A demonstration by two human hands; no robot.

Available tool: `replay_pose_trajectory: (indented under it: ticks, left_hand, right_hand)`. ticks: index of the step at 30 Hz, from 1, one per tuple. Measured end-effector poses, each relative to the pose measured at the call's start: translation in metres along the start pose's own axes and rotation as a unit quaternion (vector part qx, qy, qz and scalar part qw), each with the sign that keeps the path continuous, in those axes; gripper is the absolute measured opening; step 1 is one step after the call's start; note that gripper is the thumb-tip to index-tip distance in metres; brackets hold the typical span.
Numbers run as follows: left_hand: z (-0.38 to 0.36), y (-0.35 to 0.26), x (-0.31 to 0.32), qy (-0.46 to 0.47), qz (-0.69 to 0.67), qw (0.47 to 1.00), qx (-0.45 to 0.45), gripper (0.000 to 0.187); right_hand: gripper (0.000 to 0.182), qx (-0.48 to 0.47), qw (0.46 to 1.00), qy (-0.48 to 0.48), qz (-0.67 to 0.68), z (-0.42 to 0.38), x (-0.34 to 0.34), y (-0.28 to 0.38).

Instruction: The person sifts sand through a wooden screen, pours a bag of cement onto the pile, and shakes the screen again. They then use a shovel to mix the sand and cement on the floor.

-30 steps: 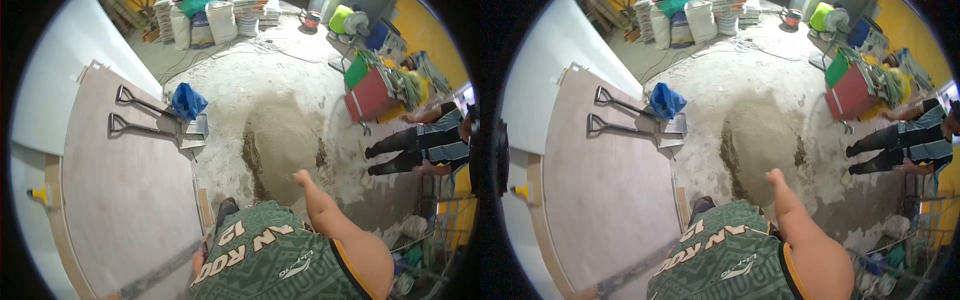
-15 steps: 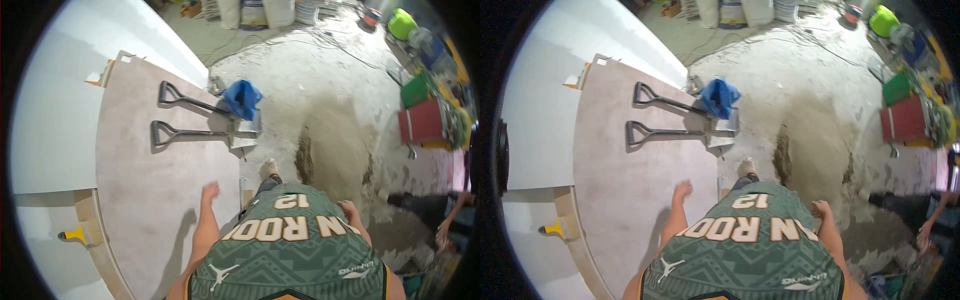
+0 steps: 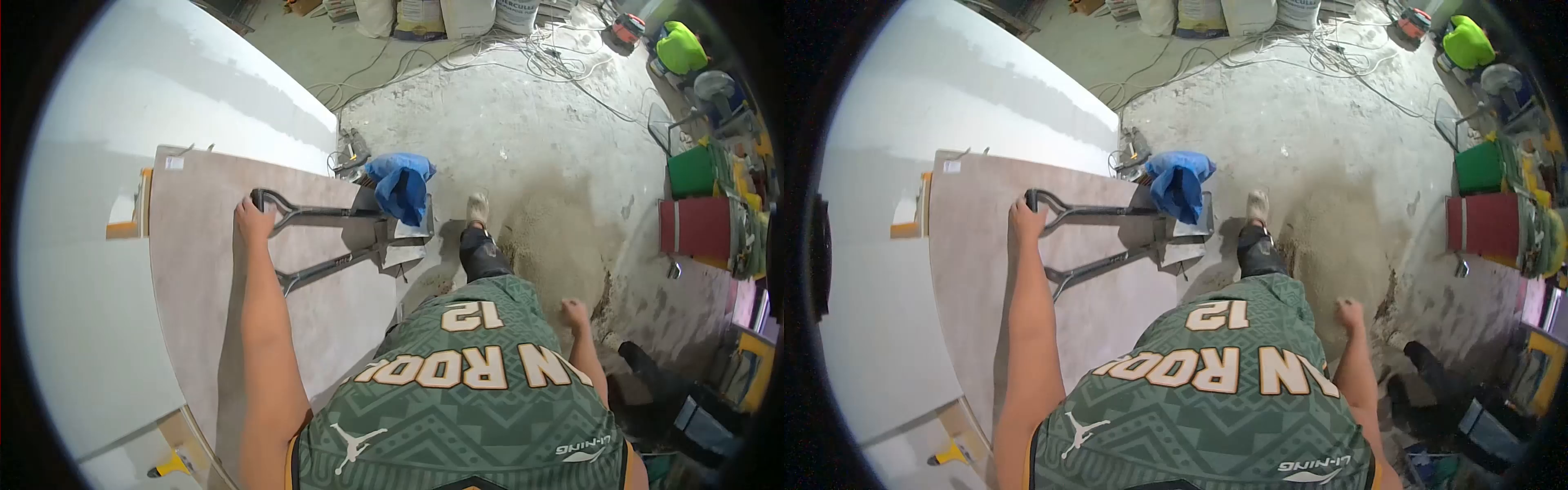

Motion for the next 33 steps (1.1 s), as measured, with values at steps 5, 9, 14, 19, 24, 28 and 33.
replay_pose_trajectory:
  ticks: [5, 9, 14, 19, 24, 28, 33]
  left_hand:
    - [0.010, -0.023, 0.015, -0.028, 0.071, 0.995, -0.059, 0.063]
    - [0.025, -0.016, 0.030, -0.040, 0.108, 0.989, -0.094, 0.049]
    - [0.029, -0.011, 0.040, 0.076, 0.049, 0.967, -0.237, 0.042]
    - [-0.011, -0.029, 0.046, 0.063, -0.016, 0.940, -0.335, 0.065]
    - [-0.012, -0.081, 0.040, 0.069, -0.090, 0.934, -0.340, 0.026]
    - [-0.007, -0.100, 0.053, 0.063, -0.212, 0.883, -0.415, 0.016]
    - [0.045, -0.181, 0.027, 0.043, 0.002, 0.986, -0.160, 0.022]
  right_hand:
    - [0.036, 0.007, 0.991, 0.065, -0.116, 0.052, 0.012, 0.037]
    - [0.038, -0.044, 0.969, 0.095, -0.225, 0.127, -0.036, 0.191]
    - [0.053, -0.156, 0.906, 0.095, -0.383, 0.205, -0.048, 0.466]
    - [0.067, -0.332, 0.783, 0.158, -0.502, 0.213, 0.108, 0.634]
    - [0.117, -0.410, 0.723, 0.172, -0.529, 0.151, 0.275, 0.697]
    - [0.110, -0.302, 0.768, 0.216, -0.521, 0.163, 0.360, 0.700]
    - [0.091, -0.317, 0.779, 0.408, -0.356, 0.155, 0.429, 0.646]
Point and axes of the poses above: each hand's wrist, its own z-axis towards the middle knuckle, its own x-axis out of the palm, y = z × x, the point moved 8 cm from there along z, towards the middle knuckle, and after that the axes turned 13 degrees about -z, right-handed, at the moved point
